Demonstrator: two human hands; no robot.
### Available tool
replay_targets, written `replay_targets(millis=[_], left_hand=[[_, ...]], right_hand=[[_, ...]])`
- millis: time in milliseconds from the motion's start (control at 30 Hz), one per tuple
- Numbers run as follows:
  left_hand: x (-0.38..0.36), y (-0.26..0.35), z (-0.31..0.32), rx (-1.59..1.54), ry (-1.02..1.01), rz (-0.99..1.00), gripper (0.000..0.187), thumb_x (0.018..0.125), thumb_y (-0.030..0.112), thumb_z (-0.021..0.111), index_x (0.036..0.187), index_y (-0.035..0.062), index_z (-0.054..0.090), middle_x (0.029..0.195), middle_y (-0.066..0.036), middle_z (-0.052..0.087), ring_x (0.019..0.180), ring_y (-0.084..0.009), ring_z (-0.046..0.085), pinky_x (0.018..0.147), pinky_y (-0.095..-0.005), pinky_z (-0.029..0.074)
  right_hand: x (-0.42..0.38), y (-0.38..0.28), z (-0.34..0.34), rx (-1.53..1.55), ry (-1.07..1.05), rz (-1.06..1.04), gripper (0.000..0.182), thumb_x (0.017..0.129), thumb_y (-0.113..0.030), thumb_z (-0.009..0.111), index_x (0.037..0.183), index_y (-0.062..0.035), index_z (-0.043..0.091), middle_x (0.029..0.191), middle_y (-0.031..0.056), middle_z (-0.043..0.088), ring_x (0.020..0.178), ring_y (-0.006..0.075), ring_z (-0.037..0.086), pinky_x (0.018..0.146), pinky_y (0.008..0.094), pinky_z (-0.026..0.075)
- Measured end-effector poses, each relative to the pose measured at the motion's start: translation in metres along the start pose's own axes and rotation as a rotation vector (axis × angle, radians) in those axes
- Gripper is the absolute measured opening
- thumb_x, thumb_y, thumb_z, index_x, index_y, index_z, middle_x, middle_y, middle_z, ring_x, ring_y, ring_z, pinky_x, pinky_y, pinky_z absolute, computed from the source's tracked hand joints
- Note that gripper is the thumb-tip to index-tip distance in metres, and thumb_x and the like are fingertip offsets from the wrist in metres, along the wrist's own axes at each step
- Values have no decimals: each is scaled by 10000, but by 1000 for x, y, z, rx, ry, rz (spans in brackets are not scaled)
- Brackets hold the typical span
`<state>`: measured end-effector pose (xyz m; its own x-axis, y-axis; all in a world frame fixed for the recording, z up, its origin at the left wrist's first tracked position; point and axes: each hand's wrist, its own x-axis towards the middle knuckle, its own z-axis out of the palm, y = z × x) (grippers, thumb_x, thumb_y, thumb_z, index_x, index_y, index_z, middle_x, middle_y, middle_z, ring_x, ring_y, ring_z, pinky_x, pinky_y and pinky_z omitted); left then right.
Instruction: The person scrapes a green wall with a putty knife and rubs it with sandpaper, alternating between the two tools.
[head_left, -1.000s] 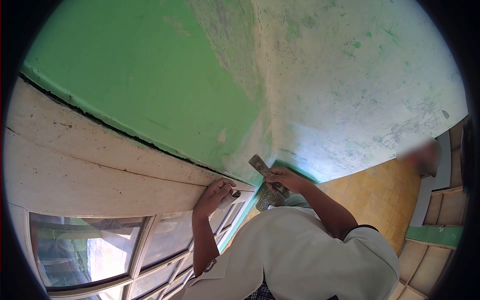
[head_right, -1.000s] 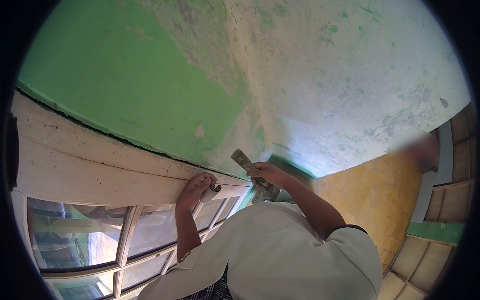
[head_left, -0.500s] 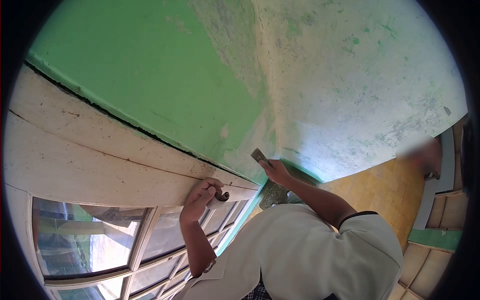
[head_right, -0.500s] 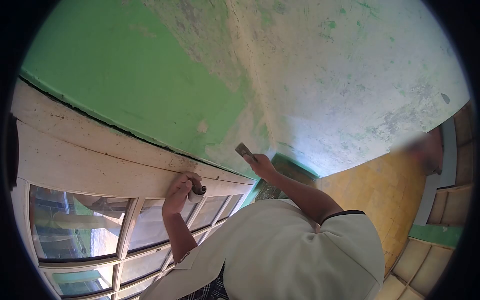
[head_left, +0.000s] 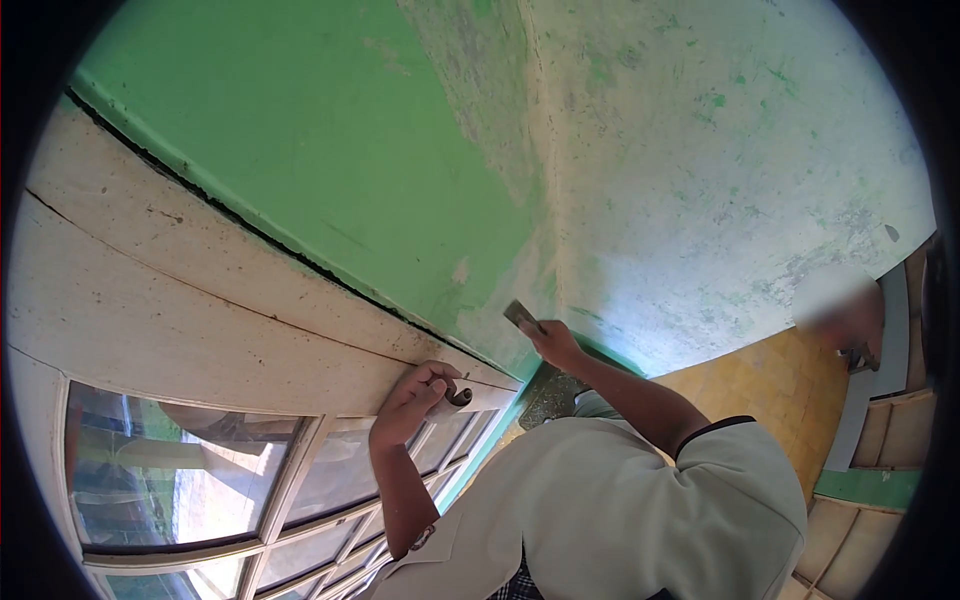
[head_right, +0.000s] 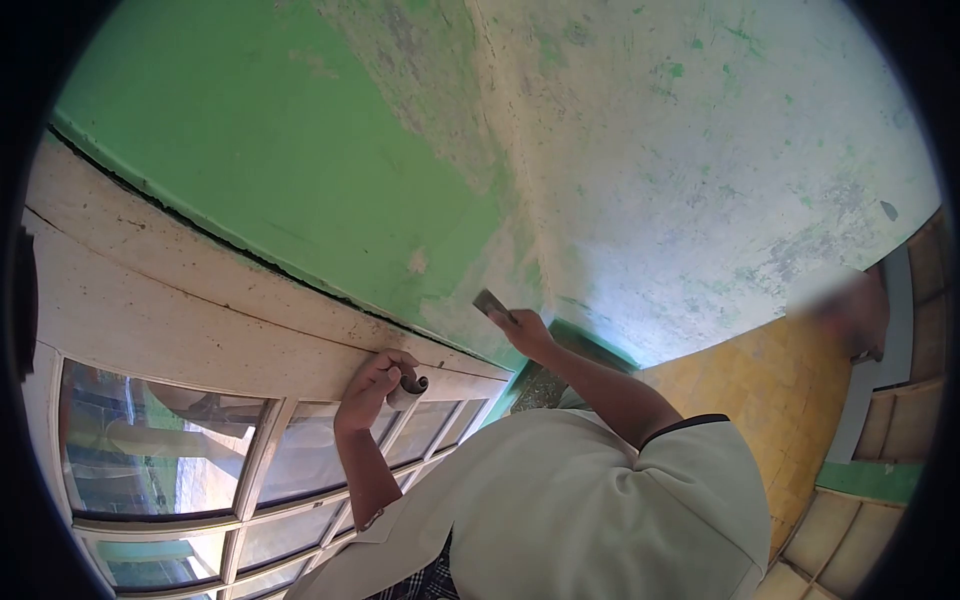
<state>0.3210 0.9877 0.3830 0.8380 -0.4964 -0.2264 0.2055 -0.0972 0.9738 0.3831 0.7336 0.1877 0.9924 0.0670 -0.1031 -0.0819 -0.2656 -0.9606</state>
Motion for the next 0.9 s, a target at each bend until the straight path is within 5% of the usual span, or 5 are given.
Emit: replay_targets(millis=[167,400,467,667,900], left_hand=[[0,-1,0,53,38,-6,288,920,278,504,1075,46,575,806,5,551,642,-42,425,547,-187,315],[0,1,0,6,-21,-7,245,942,213,500,1102,37,559,827,55,456,692,-24,373,602,-177,292],[0,2,0,5,-20,-16,245,942,213,499,1101,37,558,822,57,451,692,-24,372,603,-177,292],[1,1,0,-16,7,-17,239,945,207,497,1097,33,557,821,58,444,701,-26,368,616,-178,296],[-1,2,1,-30,-28,3,231,952,201,497,1099,33,557,835,52,451,744,-30,386,665,-180,316]], right_hand=[[25,-51,2,199,-7,-37,535,908,-472,542,552,-80,465,485,-15,433,416,86,417,407,288,349],[-9,0,-10,-23,8,100,552,893,-512,543,560,-75,479,480,-8,440,396,93,420,400,289,350],[-8,1,-9,-35,8,140,681,854,-593,531,553,18,515,475,86,431,465,168,453,482,353,392],[12,-47,-10,91,-19,224,662,859,-575,539,556,14,532,469,79,427,458,168,442,471,356,387],[-6,14,-12,-129,22,122,582,873,-536,557,529,-71,484,460,0,443,412,94,446,415,289,365]])
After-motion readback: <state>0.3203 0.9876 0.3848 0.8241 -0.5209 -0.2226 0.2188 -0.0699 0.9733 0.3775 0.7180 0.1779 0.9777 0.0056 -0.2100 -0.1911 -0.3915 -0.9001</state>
